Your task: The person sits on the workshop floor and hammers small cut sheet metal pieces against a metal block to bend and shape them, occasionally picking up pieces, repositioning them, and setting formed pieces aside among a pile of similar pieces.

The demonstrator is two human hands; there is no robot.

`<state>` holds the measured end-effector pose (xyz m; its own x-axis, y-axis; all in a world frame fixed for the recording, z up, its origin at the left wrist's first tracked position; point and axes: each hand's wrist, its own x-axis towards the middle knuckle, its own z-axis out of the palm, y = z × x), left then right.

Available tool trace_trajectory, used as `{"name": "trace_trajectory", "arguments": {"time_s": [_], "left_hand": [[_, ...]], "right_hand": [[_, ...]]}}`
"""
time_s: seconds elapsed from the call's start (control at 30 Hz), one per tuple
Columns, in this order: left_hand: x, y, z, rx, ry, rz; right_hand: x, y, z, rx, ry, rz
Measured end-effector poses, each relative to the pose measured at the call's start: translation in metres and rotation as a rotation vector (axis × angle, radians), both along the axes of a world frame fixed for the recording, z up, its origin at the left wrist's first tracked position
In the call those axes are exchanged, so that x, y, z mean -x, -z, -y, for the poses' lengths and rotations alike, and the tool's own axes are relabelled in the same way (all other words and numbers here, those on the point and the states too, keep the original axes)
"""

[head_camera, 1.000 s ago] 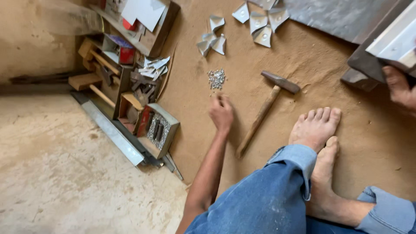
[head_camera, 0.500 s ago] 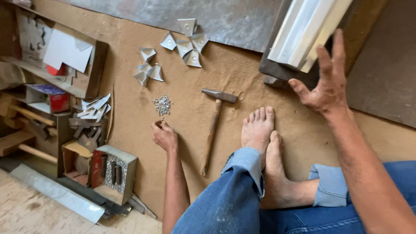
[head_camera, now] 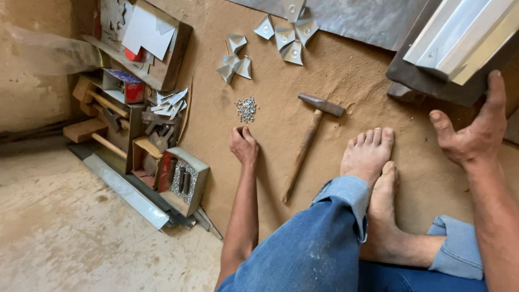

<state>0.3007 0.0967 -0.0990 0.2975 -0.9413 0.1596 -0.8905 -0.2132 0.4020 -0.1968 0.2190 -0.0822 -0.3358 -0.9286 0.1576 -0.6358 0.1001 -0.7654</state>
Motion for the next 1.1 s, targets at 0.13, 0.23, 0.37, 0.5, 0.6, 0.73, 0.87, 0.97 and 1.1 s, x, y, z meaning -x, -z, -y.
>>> {"name": "trace_trajectory", "arguments": {"time_s": [0.13, 0.23, 0.37, 0.5, 0.6, 0.73, 0.87, 0.97, 1.1], "left_hand": [[0.052, -0.033, -0.005, -0.062, -0.065, -0.372], [0.131, -0.054, -0.013, -0.059, 0.232, -0.659], [0.243, -0.072, -0.008, 0.157, 0.782, -0.476], [0.311, -0.085, 0.016, 0.197, 0.835, -0.45], [0.322, -0.094, 0.03, 0.233, 0.883, -0.362], [0.319, -0.106, 0.03, 0.205, 0.933, -0.265], [0.337, -0.122, 0.027, 0.313, 0.982, -0.205], [0.357, -0.134, 0.031, 0.228, 0.979, -0.186], [0.348, -0.141, 0.035, 0.078, 0.943, -0.362]], "right_hand": [[0.006, 0.009, -0.005, 0.062, 0.096, 0.012], [0.016, 0.01, -0.005, 0.111, 0.157, 0.199], [0.019, 0.006, -0.007, 0.144, 0.165, 0.255], [0.014, 0.0, -0.011, 0.145, 0.199, 0.253], [0.017, -0.001, -0.011, 0.187, 0.19, 0.245], [0.034, 0.002, 0.005, 0.301, 0.257, 0.181], [0.059, -0.006, 0.056, 0.417, 0.374, 0.189], [0.079, -0.03, 0.111, 0.39, 0.422, -0.078], [0.081, -0.079, 0.145, 0.083, 0.38, 0.206]]}}
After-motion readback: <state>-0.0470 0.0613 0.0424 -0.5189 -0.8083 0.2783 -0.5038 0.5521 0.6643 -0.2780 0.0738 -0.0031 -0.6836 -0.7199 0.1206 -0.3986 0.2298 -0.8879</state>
